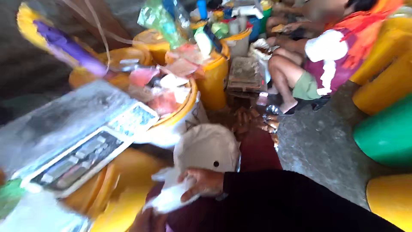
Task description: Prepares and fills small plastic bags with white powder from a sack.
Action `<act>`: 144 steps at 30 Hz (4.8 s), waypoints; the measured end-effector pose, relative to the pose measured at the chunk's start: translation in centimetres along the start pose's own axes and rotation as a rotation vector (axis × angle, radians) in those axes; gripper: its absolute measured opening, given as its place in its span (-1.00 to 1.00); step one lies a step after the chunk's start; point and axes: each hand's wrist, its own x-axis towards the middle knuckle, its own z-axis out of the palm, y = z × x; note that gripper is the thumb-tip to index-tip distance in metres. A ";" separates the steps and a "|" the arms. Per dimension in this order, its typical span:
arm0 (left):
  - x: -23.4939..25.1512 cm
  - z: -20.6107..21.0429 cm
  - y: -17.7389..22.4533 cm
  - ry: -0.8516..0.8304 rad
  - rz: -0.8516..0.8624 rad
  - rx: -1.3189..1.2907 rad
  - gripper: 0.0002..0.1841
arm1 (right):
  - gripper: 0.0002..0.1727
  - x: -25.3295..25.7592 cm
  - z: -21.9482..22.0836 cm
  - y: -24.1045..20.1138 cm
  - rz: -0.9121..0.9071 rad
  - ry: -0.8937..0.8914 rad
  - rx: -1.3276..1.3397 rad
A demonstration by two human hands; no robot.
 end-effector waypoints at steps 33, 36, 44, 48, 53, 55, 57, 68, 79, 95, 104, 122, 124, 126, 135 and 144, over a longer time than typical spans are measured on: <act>9.0 0.5 -1.7 -0.049 -0.380 1.367 -0.68 | -0.33 9.9 -10.3 15.4 0.814 -0.314 -1.203; 8.3 0.3 -2.4 -0.046 -0.346 1.328 -0.57 | -0.51 10.2 -11.1 14.4 0.875 -0.298 -1.225; 10.3 3.9 -4.1 -0.082 -0.444 1.154 -0.15 | -0.54 11.5 -15.2 10.6 0.793 0.117 -1.120; 9.6 1.6 -1.9 0.027 -0.247 1.123 -0.59 | -0.54 11.3 -18.1 7.5 0.725 0.276 -1.192; 6.8 -3.4 -2.0 0.233 -0.153 0.950 -0.55 | -0.56 10.8 -17.9 2.6 0.670 0.393 -1.358; 6.2 -3.7 -2.6 0.223 -0.141 0.948 -0.49 | -0.56 10.7 -17.6 2.2 0.634 0.434 -1.375; 6.0 -4.0 -3.2 0.150 -0.099 1.010 -0.45 | -0.58 10.5 -17.6 3.1 0.587 0.445 -1.404; 8.2 -6.0 -6.4 -0.050 0.263 1.026 -0.41 | -0.57 14.6 -16.9 9.0 0.605 0.530 -1.270; 9.0 -6.1 -7.3 -0.040 0.396 0.974 -0.44 | -0.58 17.9 -20.1 15.6 0.723 0.389 -0.911; 9.1 -5.9 -7.2 -0.035 0.477 1.014 -0.52 | -0.58 18.2 -17.0 20.8 0.754 0.366 -0.207; 8.0 -5.5 -5.3 -0.036 0.290 0.981 -0.38 | -0.63 12.6 -18.2 16.1 0.670 0.288 0.071; 0.2 1.7 6.8 -0.094 0.142 1.347 -0.56 | -0.72 4.1 -18.6 6.4 0.396 0.498 0.240; -0.4 3.4 8.6 -0.159 0.475 1.403 -0.49 | -0.72 3.7 -18.3 6.1 0.363 0.507 0.269; -0.3 4.5 10.2 -0.225 0.634 1.387 -0.41 | -0.73 3.3 -18.0 5.7 0.332 0.513 0.295; 7.4 6.4 5.7 -0.271 -0.160 0.799 -0.29 | -0.72 1.4 -18.2 2.6 0.256 0.495 0.300; 9.0 14.7 1.1 -0.469 -0.296 0.648 -0.31 | -0.71 0.0 -17.5 -0.7 0.328 0.438 0.127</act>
